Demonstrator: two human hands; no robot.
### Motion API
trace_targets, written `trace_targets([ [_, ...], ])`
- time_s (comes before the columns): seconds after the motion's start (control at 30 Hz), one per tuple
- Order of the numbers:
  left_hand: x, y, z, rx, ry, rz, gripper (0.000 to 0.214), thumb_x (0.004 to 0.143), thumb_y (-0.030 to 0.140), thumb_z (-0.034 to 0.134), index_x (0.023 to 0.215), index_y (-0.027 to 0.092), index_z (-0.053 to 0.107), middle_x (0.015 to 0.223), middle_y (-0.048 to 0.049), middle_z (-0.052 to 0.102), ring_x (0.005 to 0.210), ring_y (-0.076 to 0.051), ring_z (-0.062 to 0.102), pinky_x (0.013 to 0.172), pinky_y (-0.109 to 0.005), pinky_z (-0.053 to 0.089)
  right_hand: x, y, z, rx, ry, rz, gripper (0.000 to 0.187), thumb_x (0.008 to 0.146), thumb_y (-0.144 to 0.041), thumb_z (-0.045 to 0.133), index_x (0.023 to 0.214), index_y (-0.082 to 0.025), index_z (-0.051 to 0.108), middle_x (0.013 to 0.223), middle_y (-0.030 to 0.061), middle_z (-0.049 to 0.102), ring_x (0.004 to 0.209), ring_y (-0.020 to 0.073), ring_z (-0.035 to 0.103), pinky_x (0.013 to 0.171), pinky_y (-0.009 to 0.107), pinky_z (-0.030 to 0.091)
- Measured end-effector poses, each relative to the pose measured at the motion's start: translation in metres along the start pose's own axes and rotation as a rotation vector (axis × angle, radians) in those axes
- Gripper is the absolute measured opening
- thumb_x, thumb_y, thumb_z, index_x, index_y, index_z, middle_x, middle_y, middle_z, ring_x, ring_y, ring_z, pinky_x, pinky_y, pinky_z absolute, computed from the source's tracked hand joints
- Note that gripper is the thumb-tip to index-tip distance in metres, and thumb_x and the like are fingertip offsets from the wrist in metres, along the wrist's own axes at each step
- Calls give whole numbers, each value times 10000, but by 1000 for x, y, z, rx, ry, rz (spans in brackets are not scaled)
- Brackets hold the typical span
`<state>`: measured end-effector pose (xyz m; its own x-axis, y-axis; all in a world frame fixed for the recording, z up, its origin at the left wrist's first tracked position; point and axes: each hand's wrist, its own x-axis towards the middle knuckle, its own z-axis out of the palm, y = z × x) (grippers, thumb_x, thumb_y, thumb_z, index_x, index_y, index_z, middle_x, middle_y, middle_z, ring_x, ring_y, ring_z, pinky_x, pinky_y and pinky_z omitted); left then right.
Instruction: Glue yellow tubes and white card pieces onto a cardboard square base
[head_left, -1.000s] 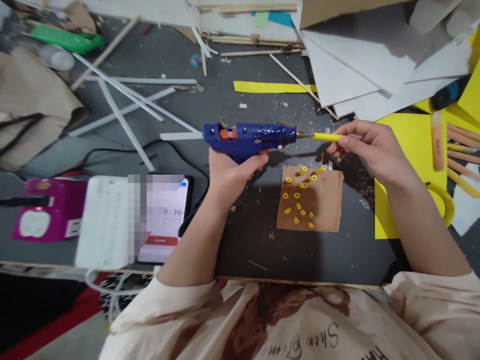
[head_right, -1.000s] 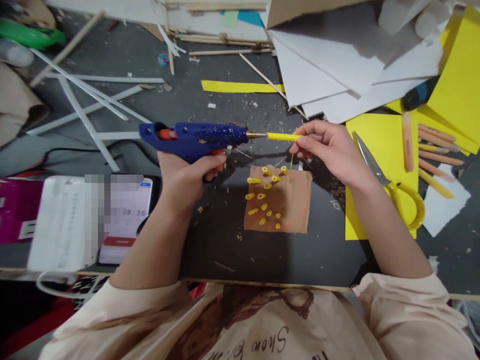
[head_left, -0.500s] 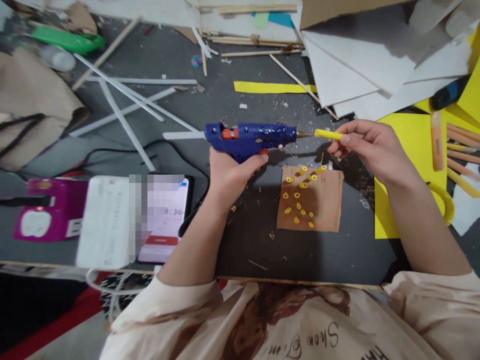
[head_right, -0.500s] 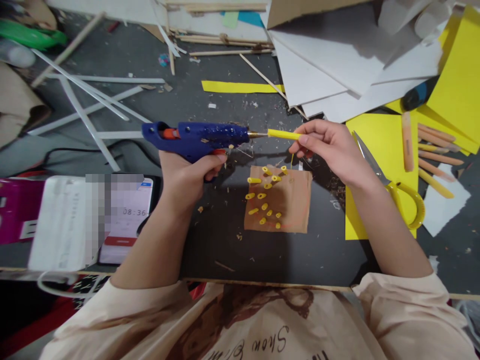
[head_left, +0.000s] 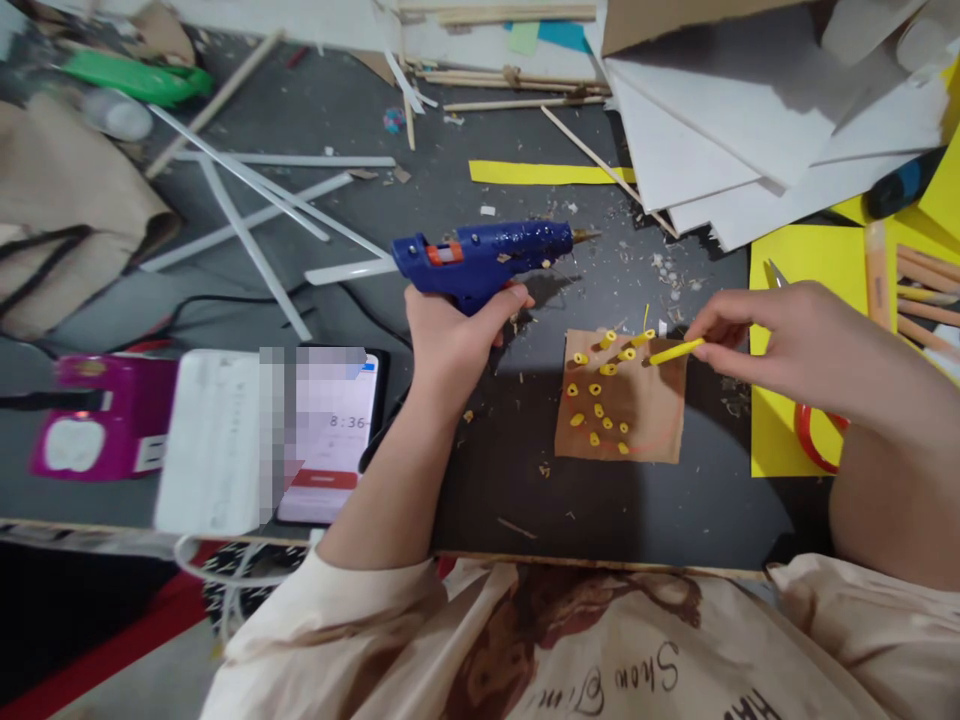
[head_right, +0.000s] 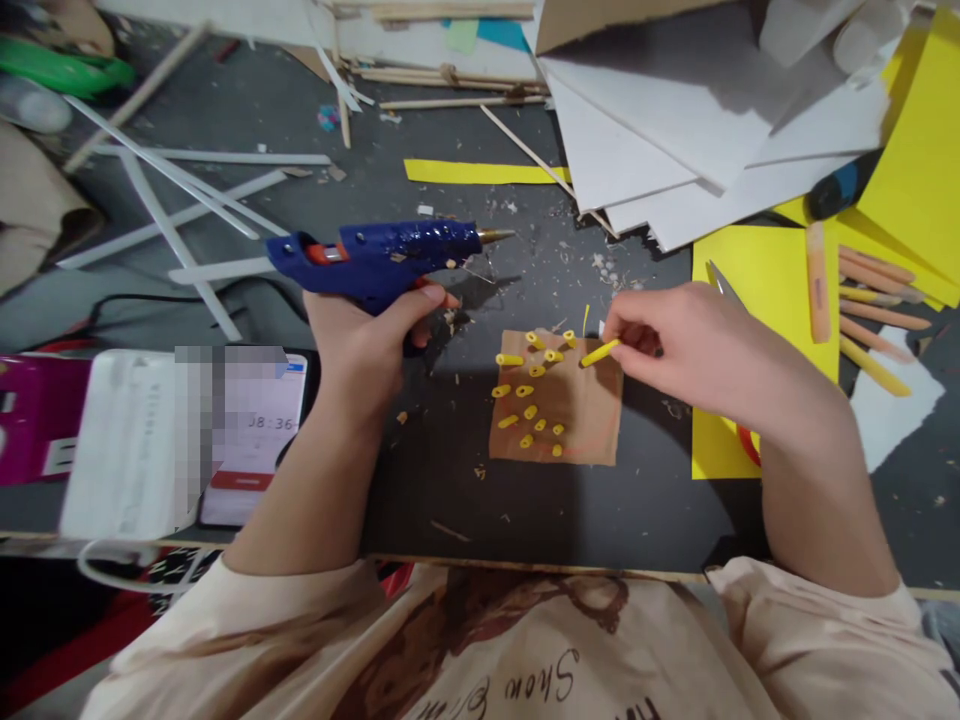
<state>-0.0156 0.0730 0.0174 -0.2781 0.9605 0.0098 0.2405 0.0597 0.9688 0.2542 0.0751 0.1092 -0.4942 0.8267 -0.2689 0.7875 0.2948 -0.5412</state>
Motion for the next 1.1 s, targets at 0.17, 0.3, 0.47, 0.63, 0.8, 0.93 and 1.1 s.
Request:
trace_targets([
  [0.17, 0, 0, 0, 2, -2, -15, 112, 671, 268, 705, 642, 187, 634, 595, -1, 651, 426, -92, 476, 391, -238, 352, 0, -9, 11, -123, -9, -28, 130, 855, -221, 535, 819, -229, 660, 755, 14, 704, 640, 150, 621, 609, 272, 403],
  [0.3, 0, 0, 0, -4, -11, -16, 112, 674, 275, 705, 646, 192, 636, 608, -8, 661, 422, -93, 468, 398, -247, 361, -3, -12, 13, -159, 4, -66, 166, 891, -226, 502, 814, -227, 650, 739, 27, 693, 631, 155, 606, 591, 274, 380],
  [0.47, 0, 1, 0, 13, -17, -10, 112, 686, 279, 695, 653, 195, 629, 617, -6, 661, 425, -91, 463, 401, -248, 373, -2, -14, 16, -188, -12, -58, 149, 886, -193, 502, 810, -214, 628, 712, 27, 668, 603, 148, 584, 580, 274, 353],
  [0.63, 0, 3, 0, -10, -19, -10, 114, 672, 260, 710, 642, 186, 628, 626, -17, 667, 411, -88, 464, 388, -245, 360, -1, -15, 17, -219, -23, -51, 163, 884, -188, 477, 773, -209, 595, 696, 29, 641, 616, 153, 571, 588, 282, 334],
  [0.8, 1, 1, 0, 15, -17, -6, 115, 679, 267, 702, 650, 189, 622, 626, -17, 661, 422, -94, 473, 389, -244, 367, -3, -15, 20, -266, -4, -69, 168, 899, -203, 453, 793, -202, 584, 689, 30, 615, 620, 161, 556, 571, 285, 312],
  [0.93, 1, 0, -1, 33, -21, -16, 132, 677, 293, 703, 652, 191, 623, 619, -6, 656, 426, -93, 468, 400, -243, 373, -3, -15, 22, -327, -17, -128, 176, 911, -200, 455, 818, -198, 604, 674, 24, 591, 613, 155, 556, 551, 278, 298],
  [1.1, 1, 2, 0, 27, -9, -22, 126, 661, 289, 709, 648, 189, 635, 618, -6, 657, 425, -94, 473, 391, -240, 360, -1, -16, 24, -306, 2, -172, 210, 939, -217, 451, 846, -194, 638, 733, 36, 643, 665, 162, 597, 572, 277, 317],
])
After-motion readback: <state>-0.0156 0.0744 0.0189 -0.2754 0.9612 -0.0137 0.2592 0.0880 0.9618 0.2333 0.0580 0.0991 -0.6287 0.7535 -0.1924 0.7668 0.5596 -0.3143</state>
